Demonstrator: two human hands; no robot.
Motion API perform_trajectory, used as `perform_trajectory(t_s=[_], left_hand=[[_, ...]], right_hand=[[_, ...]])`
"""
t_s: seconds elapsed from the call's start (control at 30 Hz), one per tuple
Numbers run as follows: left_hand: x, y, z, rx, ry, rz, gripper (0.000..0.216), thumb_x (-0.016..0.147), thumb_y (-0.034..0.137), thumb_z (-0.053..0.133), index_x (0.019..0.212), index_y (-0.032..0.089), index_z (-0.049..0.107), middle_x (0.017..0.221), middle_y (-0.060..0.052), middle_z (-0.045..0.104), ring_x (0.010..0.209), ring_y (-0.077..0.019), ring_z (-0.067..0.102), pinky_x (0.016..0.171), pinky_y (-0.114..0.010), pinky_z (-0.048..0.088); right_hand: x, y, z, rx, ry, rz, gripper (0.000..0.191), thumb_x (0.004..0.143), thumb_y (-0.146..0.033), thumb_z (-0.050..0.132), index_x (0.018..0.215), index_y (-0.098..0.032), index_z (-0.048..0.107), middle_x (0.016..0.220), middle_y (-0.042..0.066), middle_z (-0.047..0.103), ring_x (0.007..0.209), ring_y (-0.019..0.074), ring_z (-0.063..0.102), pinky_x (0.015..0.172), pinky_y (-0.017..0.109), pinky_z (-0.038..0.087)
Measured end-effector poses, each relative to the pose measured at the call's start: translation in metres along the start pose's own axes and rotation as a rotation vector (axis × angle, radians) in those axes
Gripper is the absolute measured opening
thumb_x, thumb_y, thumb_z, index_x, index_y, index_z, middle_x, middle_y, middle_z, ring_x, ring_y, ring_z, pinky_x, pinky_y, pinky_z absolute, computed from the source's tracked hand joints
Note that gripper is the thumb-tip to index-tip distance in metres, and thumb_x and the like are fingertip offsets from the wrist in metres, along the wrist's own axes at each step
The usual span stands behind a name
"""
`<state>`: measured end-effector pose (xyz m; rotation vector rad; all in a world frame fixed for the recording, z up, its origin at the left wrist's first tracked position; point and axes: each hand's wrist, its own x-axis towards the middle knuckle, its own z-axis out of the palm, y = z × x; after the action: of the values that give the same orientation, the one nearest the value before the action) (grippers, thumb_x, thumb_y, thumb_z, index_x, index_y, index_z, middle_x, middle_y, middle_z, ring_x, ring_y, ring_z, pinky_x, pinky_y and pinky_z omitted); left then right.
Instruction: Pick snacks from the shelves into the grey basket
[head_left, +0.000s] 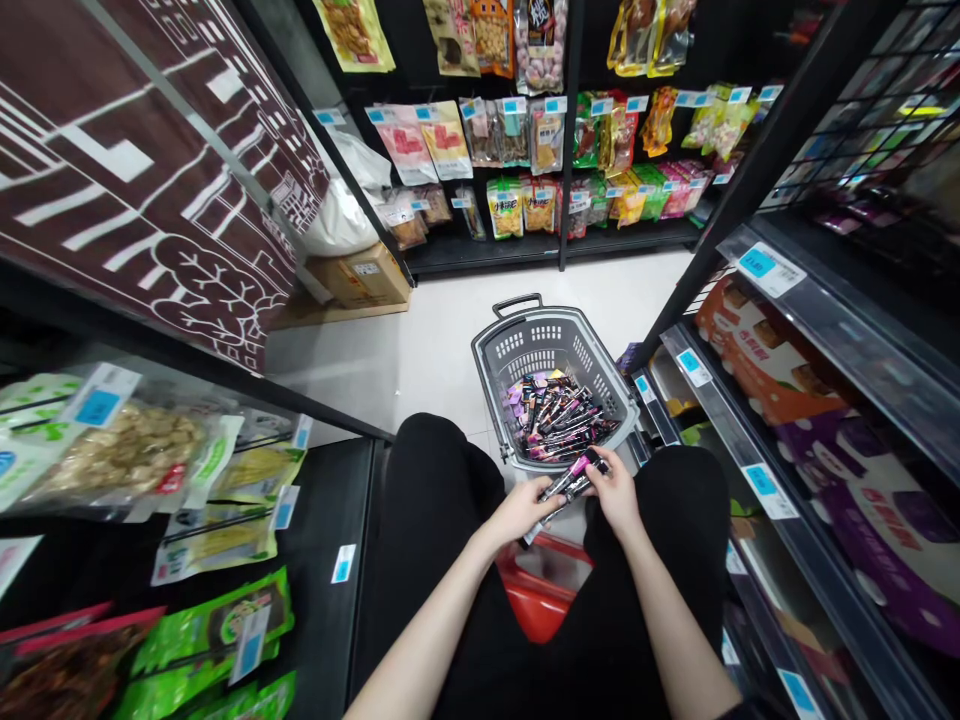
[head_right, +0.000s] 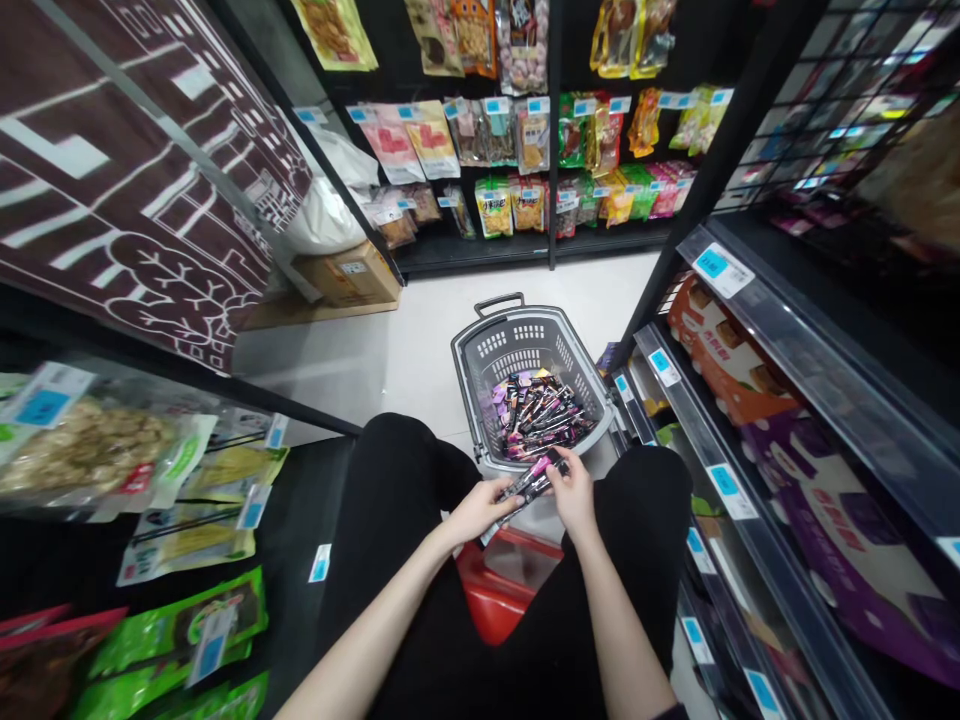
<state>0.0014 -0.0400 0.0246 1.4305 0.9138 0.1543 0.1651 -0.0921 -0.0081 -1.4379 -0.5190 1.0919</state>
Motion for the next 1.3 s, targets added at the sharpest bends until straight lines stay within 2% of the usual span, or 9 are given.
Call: perform_trajectory(t_s=[0.23, 0.43, 0.57, 0.67, 0.8, 0.93, 1.03, 1.17, 1.3], left_hand=[[0.001, 0.001, -0.003, -0.083, -0.101, 0.075, 0.027, 0.071, 0.031, 0.064, 0.089, 0.012, 0.06, 0.076, -0.002, 0.064, 0.071, -0.0162, 0.06, 0.067, -0.025, 0.044], [-0.001, -0.001, -0.008, -0.42, -0.382, 0.047, 0.059, 0.063, 0.022, 0.073, 0.118, 0.014, 0.053, 0.093, -0.006, 0.065, 0.067, -0.0126, 0.057, 0.064, -0.026, 0.048], [-0.002, -0.004, -0.012, -0.564, -0.378, 0.068, 0.069, 0.056, 0.012, 0.077, 0.12, 0.018, 0.053, 0.099, -0.006, 0.063, 0.077, -0.0146, 0.06, 0.07, -0.027, 0.049], [-0.001, -0.005, -0.013, -0.701, -0.3, 0.087, 0.07, 0.053, 0.007, 0.078, 0.117, 0.019, 0.053, 0.103, -0.008, 0.065, 0.078, -0.0162, 0.064, 0.068, -0.026, 0.05], [0.003, -0.006, -0.015, -0.907, -0.014, 0.147, 0.046, 0.057, 0.012, 0.078, 0.098, 0.016, 0.059, 0.112, -0.013, 0.064, 0.086, -0.0208, 0.066, 0.07, -0.028, 0.054], [0.007, -0.007, -0.019, -1.002, 0.314, 0.137, 0.023, 0.069, 0.026, 0.072, 0.083, 0.01, 0.064, 0.115, -0.015, 0.063, 0.085, -0.0196, 0.068, 0.076, -0.027, 0.054], [0.007, -0.005, -0.022, -1.011, 0.4, 0.137, 0.027, 0.07, 0.026, 0.071, 0.09, 0.008, 0.066, 0.112, -0.015, 0.064, 0.086, -0.0195, 0.067, 0.082, -0.027, 0.053], [0.004, -0.001, -0.025, -1.008, 0.398, 0.146, 0.037, 0.065, 0.028, 0.074, 0.097, 0.011, 0.066, 0.107, -0.013, 0.067, 0.09, -0.0209, 0.067, 0.079, -0.026, 0.054], [0.006, -0.004, -0.023, -0.783, 0.46, 0.082, 0.037, 0.058, 0.033, 0.078, 0.086, 0.01, 0.069, 0.076, -0.007, 0.071, 0.071, -0.02, 0.068, 0.064, -0.027, 0.056]], right_hand=[[0.002, -0.003, -0.005, 0.113, 0.102, 0.02, 0.035, 0.061, -0.037, 0.069, 0.089, -0.018, 0.061, 0.074, 0.002, 0.063, 0.057, 0.0158, 0.059, 0.039, 0.025, 0.05], [0.007, -0.007, -0.012, 0.243, 0.148, 0.062, 0.033, 0.058, -0.036, 0.07, 0.083, -0.016, 0.061, 0.063, -0.001, 0.062, 0.046, 0.0106, 0.054, 0.037, 0.02, 0.043], [0.007, -0.013, -0.019, 0.29, 0.151, 0.064, 0.032, 0.06, -0.033, 0.068, 0.086, -0.018, 0.059, 0.059, -0.003, 0.061, 0.043, 0.01, 0.054, 0.037, 0.02, 0.044], [0.007, -0.018, -0.024, 0.354, 0.141, 0.062, 0.027, 0.061, -0.025, 0.066, 0.087, -0.021, 0.059, 0.059, -0.005, 0.063, 0.043, 0.0101, 0.055, 0.038, 0.021, 0.047], [0.008, -0.02, -0.03, 0.395, 0.097, 0.109, 0.009, 0.062, -0.02, 0.062, 0.071, -0.017, 0.062, 0.065, 0.001, 0.068, 0.048, 0.013, 0.061, 0.046, 0.026, 0.053], [0.008, -0.022, -0.034, 0.453, -0.038, 0.122, 0.018, 0.063, -0.019, 0.062, 0.08, -0.013, 0.068, 0.086, 0.01, 0.072, 0.078, 0.0231, 0.069, 0.074, 0.036, 0.056], [0.007, -0.026, -0.033, 0.434, -0.124, 0.135, 0.027, 0.063, -0.02, 0.068, 0.089, -0.012, 0.069, 0.092, 0.011, 0.072, 0.089, 0.026, 0.067, 0.083, 0.038, 0.053], [0.005, -0.03, -0.028, 0.319, -0.089, 0.148, 0.037, 0.059, -0.026, 0.077, 0.092, -0.013, 0.068, 0.085, 0.009, 0.072, 0.087, 0.0236, 0.068, 0.078, 0.033, 0.054], [0.005, -0.029, -0.027, 0.124, 0.141, 0.055, 0.033, 0.054, -0.039, 0.079, 0.07, -0.013, 0.065, 0.051, -0.001, 0.061, 0.045, 0.0122, 0.058, 0.044, 0.023, 0.046]])
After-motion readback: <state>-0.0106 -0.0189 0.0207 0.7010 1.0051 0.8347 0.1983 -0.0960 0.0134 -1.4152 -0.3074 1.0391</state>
